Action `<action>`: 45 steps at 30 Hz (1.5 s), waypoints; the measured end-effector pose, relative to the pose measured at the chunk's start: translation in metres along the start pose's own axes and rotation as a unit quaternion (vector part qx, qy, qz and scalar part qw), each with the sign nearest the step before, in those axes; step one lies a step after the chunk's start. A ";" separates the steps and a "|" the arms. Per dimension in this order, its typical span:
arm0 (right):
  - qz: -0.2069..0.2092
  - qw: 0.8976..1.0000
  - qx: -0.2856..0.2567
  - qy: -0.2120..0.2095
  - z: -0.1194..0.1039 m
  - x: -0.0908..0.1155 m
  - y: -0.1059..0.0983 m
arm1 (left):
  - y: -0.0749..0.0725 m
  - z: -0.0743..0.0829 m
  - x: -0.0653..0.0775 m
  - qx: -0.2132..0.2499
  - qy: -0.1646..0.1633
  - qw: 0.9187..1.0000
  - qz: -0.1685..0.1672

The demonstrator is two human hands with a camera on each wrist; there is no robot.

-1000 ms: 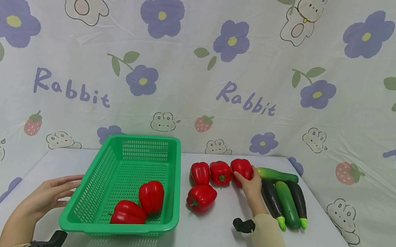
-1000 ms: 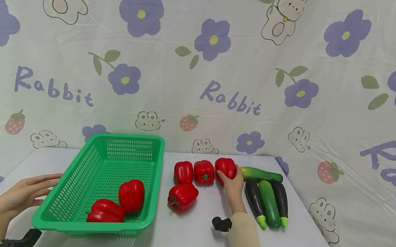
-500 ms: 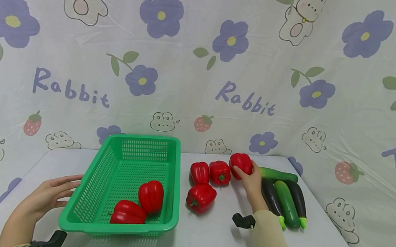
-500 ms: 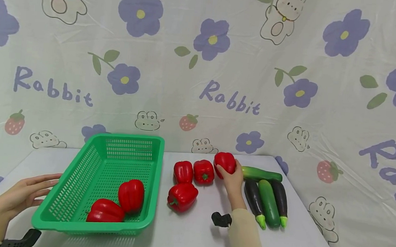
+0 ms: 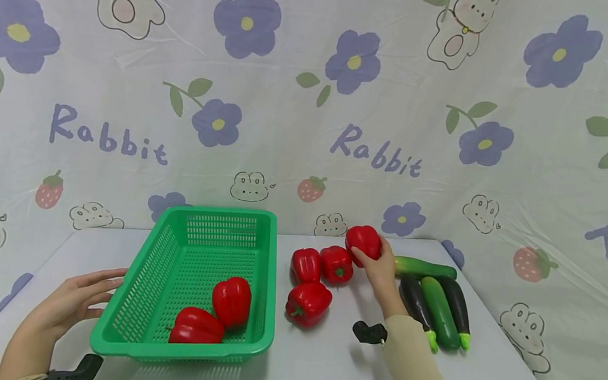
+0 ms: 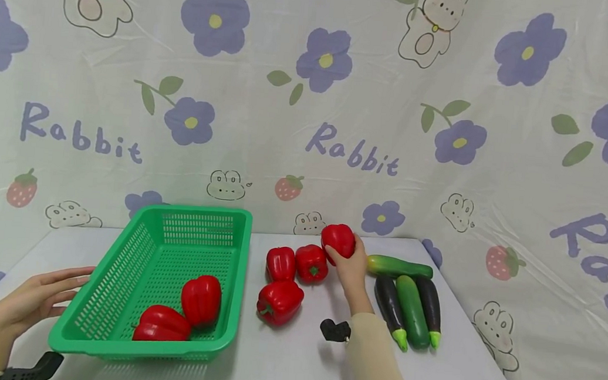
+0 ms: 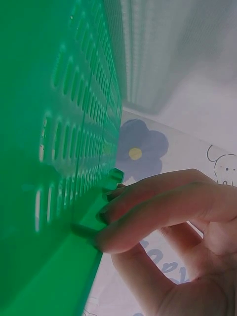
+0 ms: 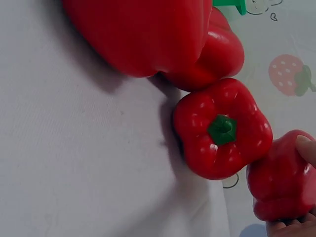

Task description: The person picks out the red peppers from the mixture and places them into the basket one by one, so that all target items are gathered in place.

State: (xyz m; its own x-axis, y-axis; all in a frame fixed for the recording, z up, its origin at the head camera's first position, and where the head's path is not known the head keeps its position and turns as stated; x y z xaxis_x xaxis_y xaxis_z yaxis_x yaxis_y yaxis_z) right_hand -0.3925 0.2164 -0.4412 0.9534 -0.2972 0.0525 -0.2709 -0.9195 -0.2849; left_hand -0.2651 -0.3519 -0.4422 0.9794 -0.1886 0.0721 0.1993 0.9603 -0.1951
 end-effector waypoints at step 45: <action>-0.062 0.993 -0.011 -0.102 -0.065 0.031 0.055 | 0.000 0.000 0.000 0.002 0.006 1.000 -0.007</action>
State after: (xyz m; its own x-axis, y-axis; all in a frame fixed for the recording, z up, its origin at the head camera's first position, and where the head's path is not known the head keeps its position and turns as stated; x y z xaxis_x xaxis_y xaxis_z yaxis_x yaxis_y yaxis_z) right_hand -0.3859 0.1404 -0.3933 0.9860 -0.1255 -0.1093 -0.1508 -0.9518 -0.2670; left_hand -0.2647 -0.3518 -0.4418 0.9767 -0.2054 0.0628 0.2138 0.9581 -0.1906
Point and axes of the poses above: each hand's wrist, its own x-axis away from the middle knuckle, its own y-axis out of the palm, z = x × y, the point moved 4 cm from there along -x, towards the middle knuckle, and after that the axes turned 7 degrees about y, right-handed, at the moved point
